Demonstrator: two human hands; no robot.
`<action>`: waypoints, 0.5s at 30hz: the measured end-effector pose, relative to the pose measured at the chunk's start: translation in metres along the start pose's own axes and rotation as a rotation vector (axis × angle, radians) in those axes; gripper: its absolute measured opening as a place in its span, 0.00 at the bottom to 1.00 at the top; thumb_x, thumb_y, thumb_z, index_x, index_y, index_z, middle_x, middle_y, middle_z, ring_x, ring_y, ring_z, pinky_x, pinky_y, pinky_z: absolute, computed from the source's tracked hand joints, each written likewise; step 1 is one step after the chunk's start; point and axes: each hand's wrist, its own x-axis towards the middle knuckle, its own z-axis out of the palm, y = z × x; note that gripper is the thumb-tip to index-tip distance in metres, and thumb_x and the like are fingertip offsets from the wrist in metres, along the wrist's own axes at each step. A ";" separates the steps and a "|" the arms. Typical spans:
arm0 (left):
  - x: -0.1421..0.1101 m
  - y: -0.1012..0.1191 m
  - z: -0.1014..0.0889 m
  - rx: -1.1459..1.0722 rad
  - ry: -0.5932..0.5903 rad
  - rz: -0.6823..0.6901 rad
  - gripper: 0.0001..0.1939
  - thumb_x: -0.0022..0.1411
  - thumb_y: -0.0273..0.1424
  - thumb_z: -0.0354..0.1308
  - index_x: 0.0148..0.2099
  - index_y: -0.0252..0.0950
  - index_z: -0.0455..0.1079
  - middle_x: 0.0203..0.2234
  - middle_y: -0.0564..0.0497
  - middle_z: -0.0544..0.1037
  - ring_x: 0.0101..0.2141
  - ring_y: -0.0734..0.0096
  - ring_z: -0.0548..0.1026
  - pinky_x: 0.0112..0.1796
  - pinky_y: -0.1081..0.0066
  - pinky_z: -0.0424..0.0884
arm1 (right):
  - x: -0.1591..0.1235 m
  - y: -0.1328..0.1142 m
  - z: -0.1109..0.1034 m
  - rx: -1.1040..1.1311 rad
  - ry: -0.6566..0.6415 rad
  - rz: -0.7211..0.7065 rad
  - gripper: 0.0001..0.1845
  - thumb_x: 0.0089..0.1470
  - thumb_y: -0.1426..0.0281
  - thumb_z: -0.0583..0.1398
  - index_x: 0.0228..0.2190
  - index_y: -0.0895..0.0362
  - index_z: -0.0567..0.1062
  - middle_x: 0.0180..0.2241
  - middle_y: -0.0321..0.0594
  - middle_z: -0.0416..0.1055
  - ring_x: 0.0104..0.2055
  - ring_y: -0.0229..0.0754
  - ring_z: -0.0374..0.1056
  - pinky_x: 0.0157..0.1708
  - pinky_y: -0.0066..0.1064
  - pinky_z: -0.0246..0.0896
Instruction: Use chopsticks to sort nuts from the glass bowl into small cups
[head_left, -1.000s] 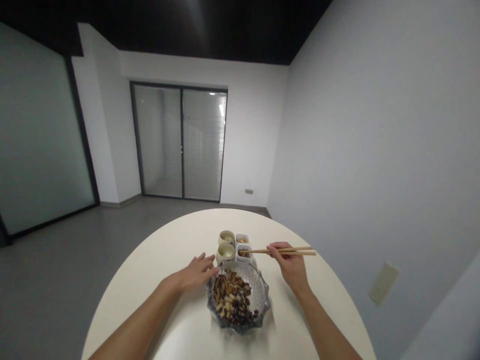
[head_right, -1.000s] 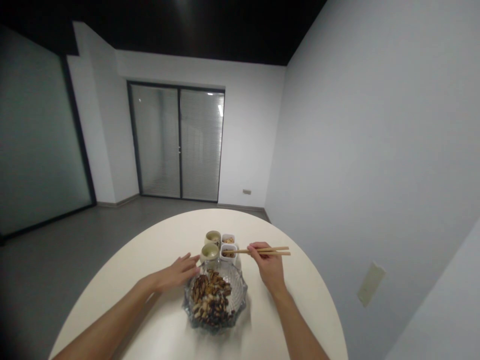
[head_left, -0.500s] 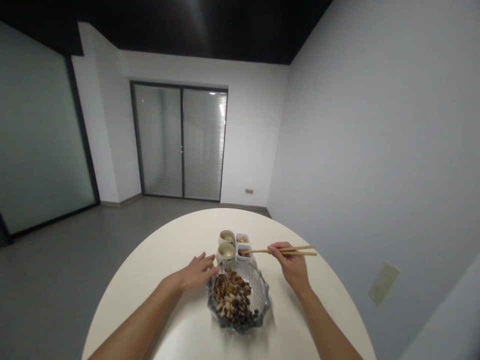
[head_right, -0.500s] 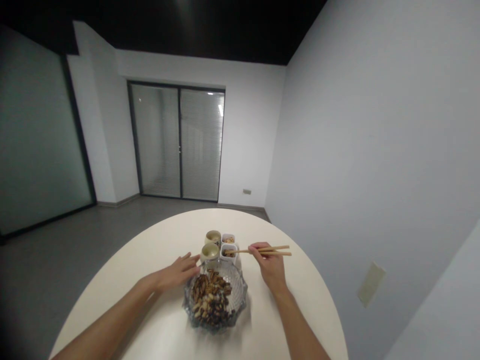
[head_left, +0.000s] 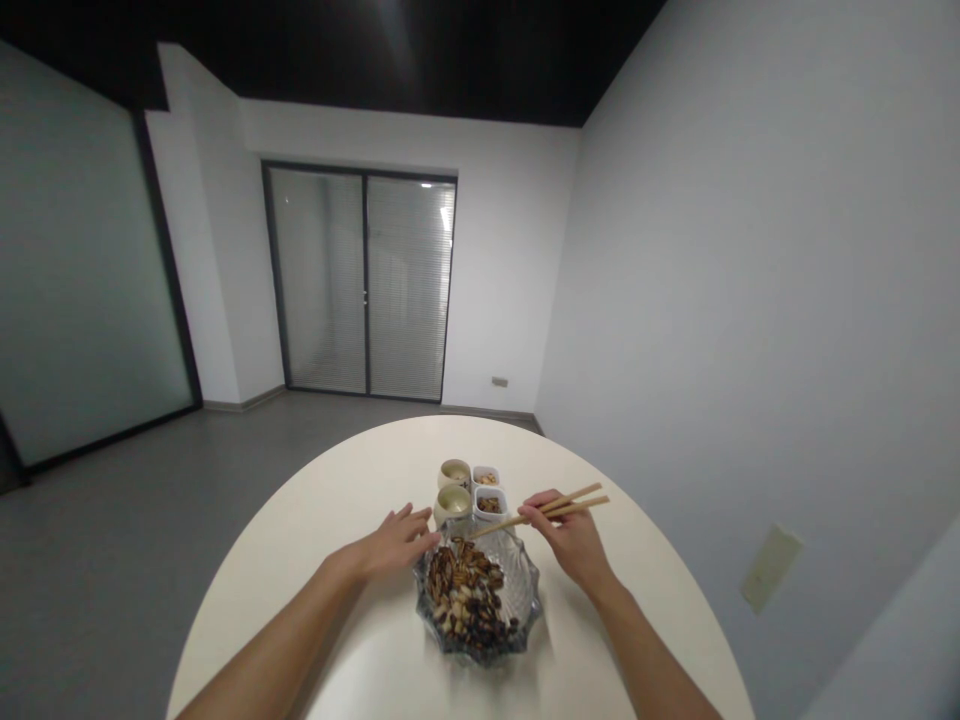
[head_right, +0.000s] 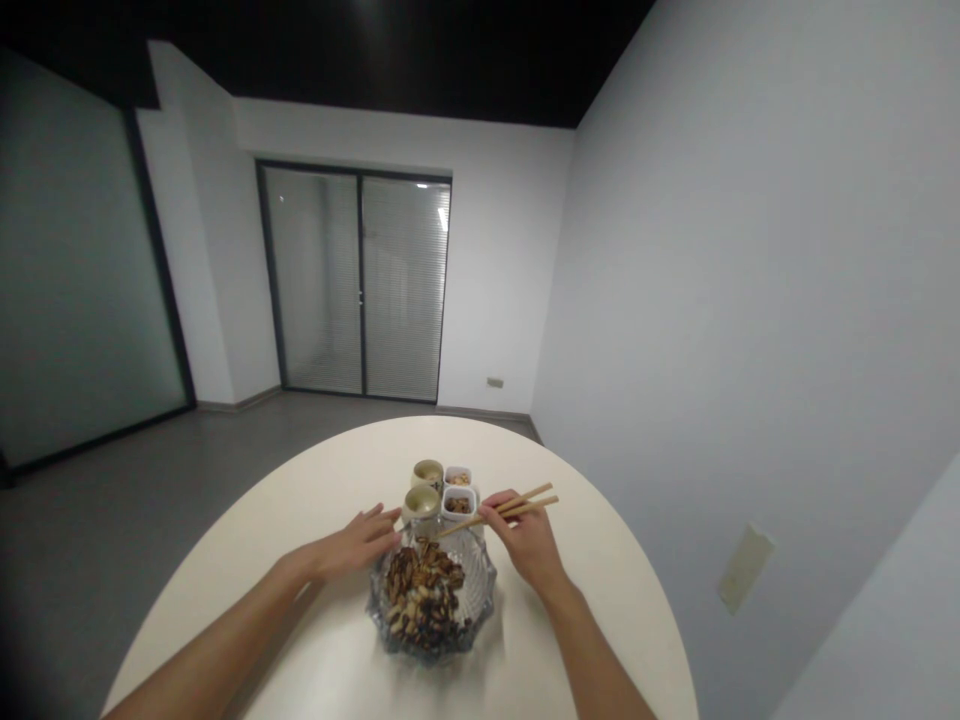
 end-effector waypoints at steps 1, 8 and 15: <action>0.000 0.000 0.000 -0.001 0.001 0.001 0.36 0.67 0.58 0.32 0.60 0.39 0.62 0.66 0.46 0.47 0.64 0.48 0.37 0.59 0.46 0.35 | 0.000 0.000 -0.001 -0.005 -0.013 0.003 0.11 0.53 0.60 0.63 0.28 0.56 0.76 0.26 0.39 0.77 0.29 0.43 0.73 0.28 0.30 0.68; -0.001 0.001 0.000 -0.001 0.000 0.006 0.36 0.67 0.58 0.33 0.60 0.40 0.63 0.66 0.47 0.47 0.64 0.48 0.37 0.59 0.46 0.35 | 0.001 0.001 -0.006 0.013 -0.095 0.025 0.10 0.53 0.61 0.62 0.29 0.56 0.75 0.26 0.38 0.76 0.30 0.43 0.74 0.29 0.30 0.68; 0.003 -0.003 0.003 0.007 0.016 0.005 0.35 0.67 0.58 0.33 0.60 0.41 0.63 0.66 0.48 0.48 0.64 0.47 0.38 0.59 0.47 0.36 | 0.001 -0.001 -0.008 -0.001 -0.116 0.006 0.09 0.53 0.62 0.62 0.30 0.55 0.75 0.27 0.38 0.76 0.30 0.43 0.73 0.30 0.30 0.68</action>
